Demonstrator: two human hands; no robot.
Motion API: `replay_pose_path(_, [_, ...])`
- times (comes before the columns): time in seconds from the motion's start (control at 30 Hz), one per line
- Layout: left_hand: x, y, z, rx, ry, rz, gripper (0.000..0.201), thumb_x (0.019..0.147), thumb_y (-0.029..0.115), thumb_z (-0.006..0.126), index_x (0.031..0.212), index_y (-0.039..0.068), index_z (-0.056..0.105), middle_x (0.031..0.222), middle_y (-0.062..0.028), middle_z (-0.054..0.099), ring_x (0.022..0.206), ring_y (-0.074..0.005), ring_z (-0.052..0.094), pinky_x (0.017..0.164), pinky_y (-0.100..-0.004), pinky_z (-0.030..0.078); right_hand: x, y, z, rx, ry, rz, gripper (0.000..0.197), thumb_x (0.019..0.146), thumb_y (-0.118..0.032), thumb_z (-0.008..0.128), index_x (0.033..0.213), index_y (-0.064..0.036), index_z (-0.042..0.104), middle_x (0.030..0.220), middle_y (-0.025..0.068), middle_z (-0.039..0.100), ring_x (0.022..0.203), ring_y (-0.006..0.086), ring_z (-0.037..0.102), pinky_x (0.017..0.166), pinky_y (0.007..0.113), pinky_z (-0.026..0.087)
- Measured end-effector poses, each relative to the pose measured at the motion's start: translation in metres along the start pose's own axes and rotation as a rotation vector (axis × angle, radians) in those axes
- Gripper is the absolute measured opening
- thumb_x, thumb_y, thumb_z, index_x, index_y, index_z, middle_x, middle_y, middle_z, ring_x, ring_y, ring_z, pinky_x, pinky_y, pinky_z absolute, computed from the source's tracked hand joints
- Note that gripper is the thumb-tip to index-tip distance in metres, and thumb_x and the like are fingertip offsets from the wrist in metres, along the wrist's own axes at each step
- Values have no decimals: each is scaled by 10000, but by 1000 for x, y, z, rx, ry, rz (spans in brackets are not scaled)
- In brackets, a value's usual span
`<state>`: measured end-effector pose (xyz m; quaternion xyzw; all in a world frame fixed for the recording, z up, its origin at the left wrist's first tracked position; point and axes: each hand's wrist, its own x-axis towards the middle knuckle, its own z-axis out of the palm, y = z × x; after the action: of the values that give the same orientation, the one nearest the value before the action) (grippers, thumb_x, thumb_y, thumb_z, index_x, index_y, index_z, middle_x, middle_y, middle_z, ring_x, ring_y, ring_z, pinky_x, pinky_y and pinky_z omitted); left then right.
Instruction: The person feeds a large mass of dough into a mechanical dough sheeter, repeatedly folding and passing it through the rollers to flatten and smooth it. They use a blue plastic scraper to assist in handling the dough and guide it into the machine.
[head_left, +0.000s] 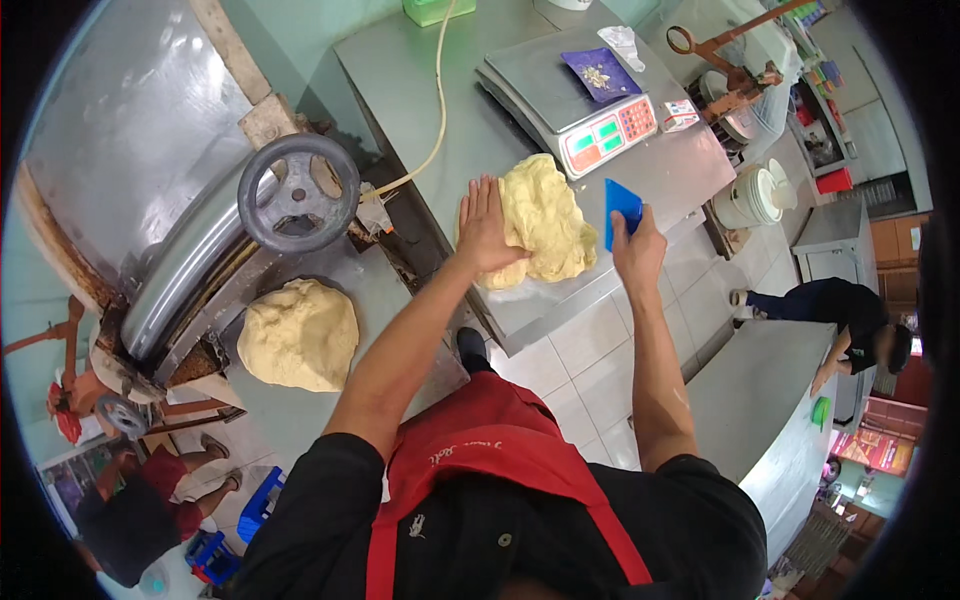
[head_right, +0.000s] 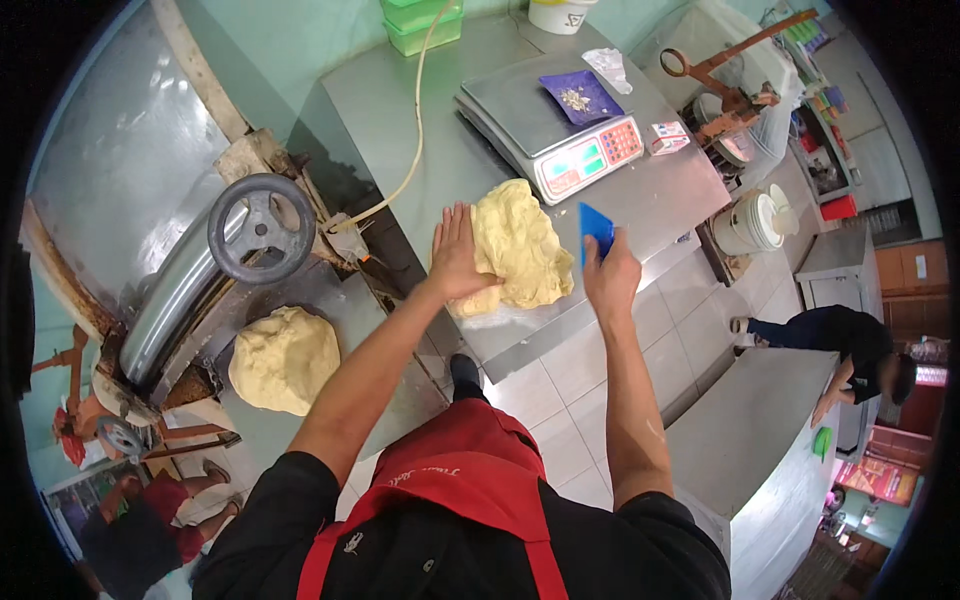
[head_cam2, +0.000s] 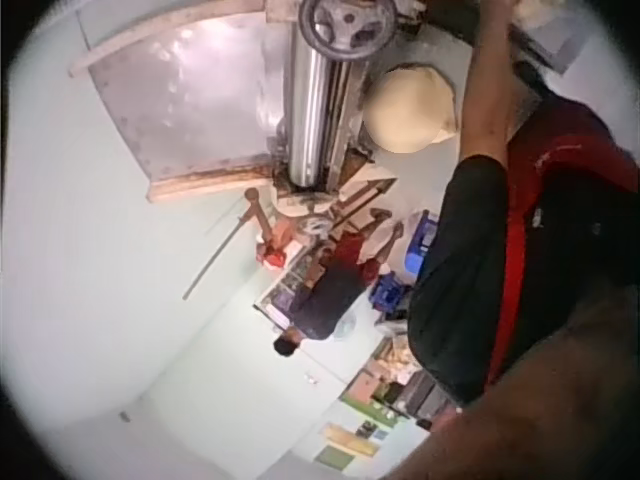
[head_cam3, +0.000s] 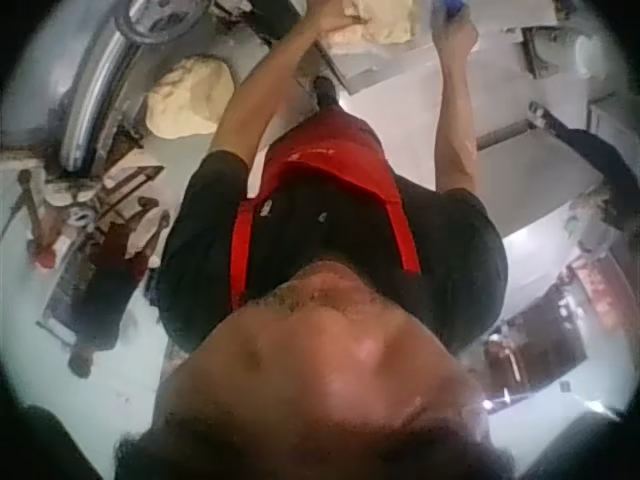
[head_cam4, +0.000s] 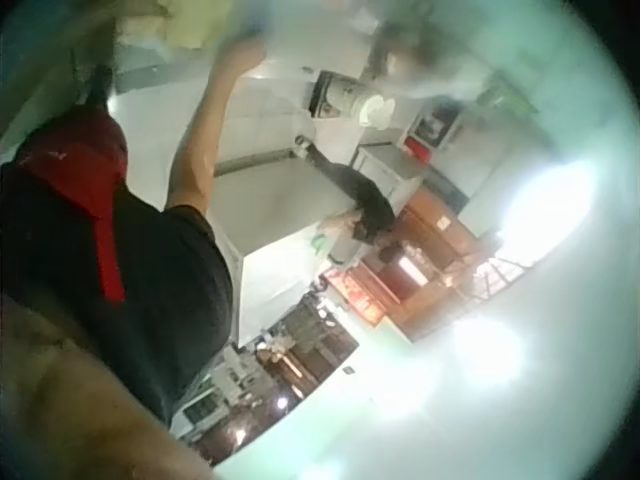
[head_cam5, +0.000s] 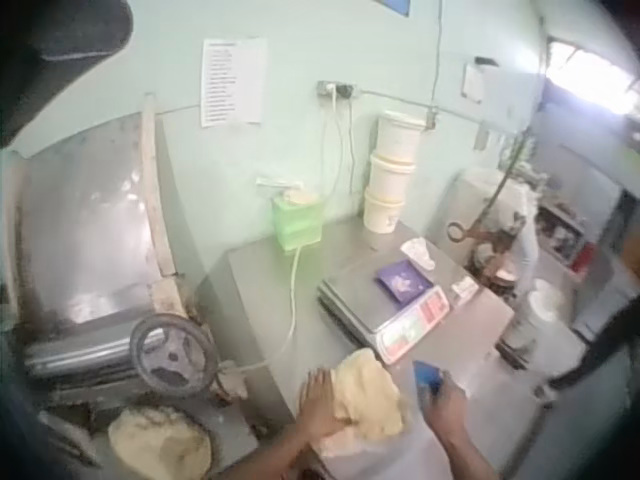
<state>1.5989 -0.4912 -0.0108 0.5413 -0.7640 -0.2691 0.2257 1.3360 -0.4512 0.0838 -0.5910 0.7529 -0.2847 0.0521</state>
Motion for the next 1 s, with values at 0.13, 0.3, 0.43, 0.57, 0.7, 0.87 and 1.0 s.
replay_pose_path(0.13, [-63, 11, -5, -115, 271, -259, 1083, 712, 404, 931, 1495, -80, 360, 1562, -365, 371, 1489, -464, 361, 1199, -515, 324, -48, -50, -15, 189, -214, -289, 254, 953, -241, 745, 1034, -29, 631, 855, 221, 705, 748, 428, 702, 662, 479, 552])
replay_pose_path(0.3, [-116, 23, 41, -399, 233, -566, 528, 816, 266, 846, 1161, -63, 621, 1079, -291, 701, 1053, -458, 694, 864, -501, 553, -81, -83, 26, 127, -458, -718, 180, 884, -152, 722, 972, -66, 591, 828, 155, 658, 769, 359, 699, 634, 479, 548])
replay_pose_path(0.43, [-140, 20, 38, -458, 233, -468, 298, 868, 128, 757, 1079, -61, 665, 984, -312, 707, 996, -495, 693, 852, -524, 554, -99, -74, 65, -75, -511, -862, 209, 844, -160, 728, 954, -69, 576, 810, 123, 670, 743, 327, 718, 615, 446, 569])
replay_pose_path(0.57, [-157, 5, 32, -521, 113, -510, 292, 884, 167, 715, 1084, -40, 670, 941, -291, 715, 965, -461, 715, 855, -501, 550, -106, -74, 102, -178, -509, -930, 216, 824, -157, 724, 963, -72, 582, 795, 118, 694, 721, 308, 737, 599, 433, 584])
replay_pose_path(0.7, [-188, -28, -1, -679, 14, -629, 319, 894, 219, 680, 1113, -13, 691, 971, -255, 725, 917, -414, 713, 823, -469, 545, -105, -82, 111, -265, -571, -866, 196, 843, -169, 729, 944, -63, 597, 815, 142, 732, 747, 325, 749, 629, 455, 596])
replay_pose_path(0.87, [-286, -56, -108, -362, 420, -525, 471, 906, 130, 661, 1371, 57, 624, 989, -223, 716, 888, -377, 699, 813, -463, 531, -87, -111, 38, 92, -279, -654, 196, 908, -98, 687, 1101, -83, 653, 880, 185, 690, 809, 406, 701, 701, 487, 556])
replay_pose_path(1.0, [-327, -92, -186, 158, 793, -442, 594, 936, 1, 578, 1521, 79, 515, 1109, -261, 665, 1003, -457, 657, 896, -504, 529, -60, -77, 38, -334, -84, -525, 417, 955, -174, 676, 1325, -12, 573, 1222, 191, 632, 1117, 405, 609, 886, 489, 531])
